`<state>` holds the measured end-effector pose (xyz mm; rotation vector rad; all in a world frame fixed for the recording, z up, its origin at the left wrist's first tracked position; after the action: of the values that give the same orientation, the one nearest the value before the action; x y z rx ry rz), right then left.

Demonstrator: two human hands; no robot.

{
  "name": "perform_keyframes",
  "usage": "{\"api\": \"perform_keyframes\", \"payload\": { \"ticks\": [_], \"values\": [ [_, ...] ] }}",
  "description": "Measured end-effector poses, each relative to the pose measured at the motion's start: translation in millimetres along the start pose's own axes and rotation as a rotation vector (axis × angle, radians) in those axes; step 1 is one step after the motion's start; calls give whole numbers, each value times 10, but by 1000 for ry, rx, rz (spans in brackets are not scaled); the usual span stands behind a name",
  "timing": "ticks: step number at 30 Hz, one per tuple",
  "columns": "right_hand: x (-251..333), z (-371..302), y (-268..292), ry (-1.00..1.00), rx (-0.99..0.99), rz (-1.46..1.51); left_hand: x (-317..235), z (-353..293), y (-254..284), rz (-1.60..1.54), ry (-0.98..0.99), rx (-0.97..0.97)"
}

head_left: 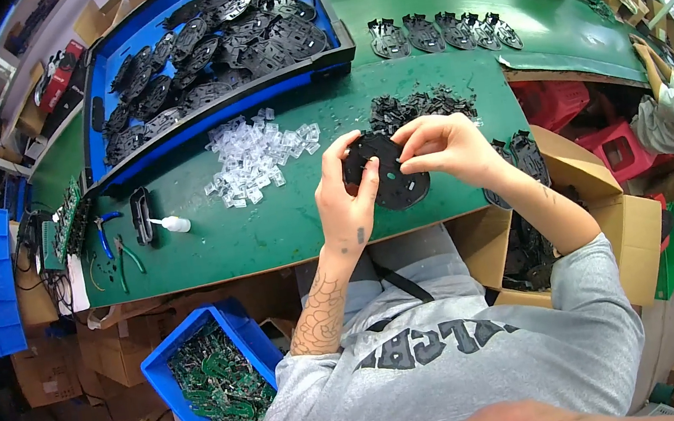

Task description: The person assembles computer mouse bases by taking mouse shells from a box, lining them up on the table, applying liquid onto them with a squeeze bottle, and attaching small components onto the shells by hand.

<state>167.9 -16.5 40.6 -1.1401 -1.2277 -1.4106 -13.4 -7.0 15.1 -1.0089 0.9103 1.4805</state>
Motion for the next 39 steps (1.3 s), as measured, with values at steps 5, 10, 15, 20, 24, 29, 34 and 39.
{"api": "perform_keyframes", "payload": {
  "ticks": [5, 10, 15, 20, 24, 29, 34, 39],
  "values": [
    [5, -27, -30, -66, -55, -29, 1, 22, 8, 5, -81, 46],
    [-115, 18, 86, -325, 160, 34, 52, 47, -43, -39, -6, 231],
    [-126, 17, 239, -393, 186, 21, 24, 7, -55, -46, 121, 272],
    [-165, 864, 831, -112, -316, -192, 196, 29, 227, -131, 107, 73],
    [-578, 1779, 932, -95, -501, -269, 229, -118, 401, -136, 119, 12],
    [-867, 2304, 536, -77, -583, -344, 239, -485, 700, -35, 139, 29],
    [-822, 2366, 374, 99, -488, -923, 286, -772, 956, 48, 219, 10],
    [-881, 2342, 357, 152, -478, -931, 326, -908, 835, 20, 239, 73]
  ]
}}
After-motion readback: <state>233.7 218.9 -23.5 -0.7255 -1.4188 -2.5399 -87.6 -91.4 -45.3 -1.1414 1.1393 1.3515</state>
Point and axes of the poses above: each hand's wrist, its own z-axis towards the middle knuckle, its own y-axis out of the back of the hand, x = y × z, the point moved 2 cm from there along z, towards the middle knuckle, and after that the axes turned 15 degrees about -x, right-handed, at the moved point
